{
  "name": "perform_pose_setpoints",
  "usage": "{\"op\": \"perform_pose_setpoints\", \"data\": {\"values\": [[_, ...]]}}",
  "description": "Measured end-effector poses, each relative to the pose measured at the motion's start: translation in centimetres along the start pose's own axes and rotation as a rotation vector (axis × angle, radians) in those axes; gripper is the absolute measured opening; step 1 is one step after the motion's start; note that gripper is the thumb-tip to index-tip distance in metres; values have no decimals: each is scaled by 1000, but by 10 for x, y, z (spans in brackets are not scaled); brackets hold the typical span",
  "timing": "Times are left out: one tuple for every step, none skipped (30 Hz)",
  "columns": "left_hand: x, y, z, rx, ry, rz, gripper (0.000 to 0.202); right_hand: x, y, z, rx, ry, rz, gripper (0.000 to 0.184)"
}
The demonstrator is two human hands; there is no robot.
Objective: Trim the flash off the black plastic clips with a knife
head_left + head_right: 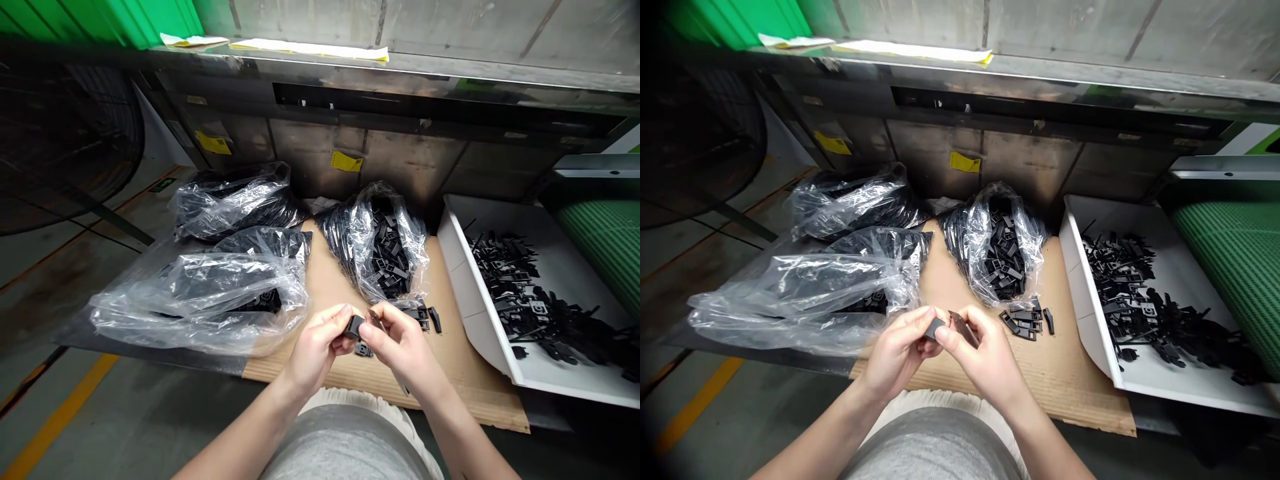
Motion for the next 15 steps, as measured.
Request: {"op": "perform_pose_setpoints", "data": {"values": [[0, 0, 0, -18, 2, -1, 28, -2, 0, 0, -39, -19, -30, 26], [-1, -1, 0, -38, 3, -1, 28, -3, 0, 1, -64, -33, -51, 27], [-1, -2, -1, -61, 3, -2, 28, -5, 0, 1, -74, -40, -60, 28], [-1, -3, -2, -86, 2, -2, 29, -6, 1, 1, -85, -40, -69, 29], [0, -4, -3, -117, 0, -1, 30, -6, 2, 2, -92, -32, -75, 29], [0, -4, -3, -154, -1, 2, 31, -6, 3, 3, -96, -16, -80, 29], [1, -4, -1, -199, 2, 6, 33, -6, 5, 4, -97, 4, -83, 29], [2, -2, 4, -253, 12, 10, 34, -4, 8, 6, -97, 22, -86, 28], [3, 0, 13, -317, 36, 11, 33, -2, 12, 8, -95, 45, -93, 28], [5, 4, 25, -390, 81, 4, 30, 2, 17, 11, -92, 70, -105, 27], [7, 8, 41, -469, 148, -8, 26, 6, 24, 15, -86, 90, -124, 27], [10, 13, 59, -552, 237, -28, 21, 11, 31, 18, -71, 131, -152, 26], [14, 18, 79, -636, 343, -49, 18, 15, 40, 21, -56, 153, -183, 27], [18, 23, 99, -716, 451, -63, 17, 20, 48, 22, -36, 150, -208, 28], [22, 27, 116, -790, 538, -72, 15, 24, 56, 22, -4, 129, -234, 29]]}}
Point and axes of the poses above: each hand's wrist, its own x-axis away from the middle knuckle, its own z-axis out of the back of the hand, y = z × x, the point moved 1 cm from there along -x, towards the middle knuckle, and after that the axes turned 6 degrees about z, right-handed, at the moved point
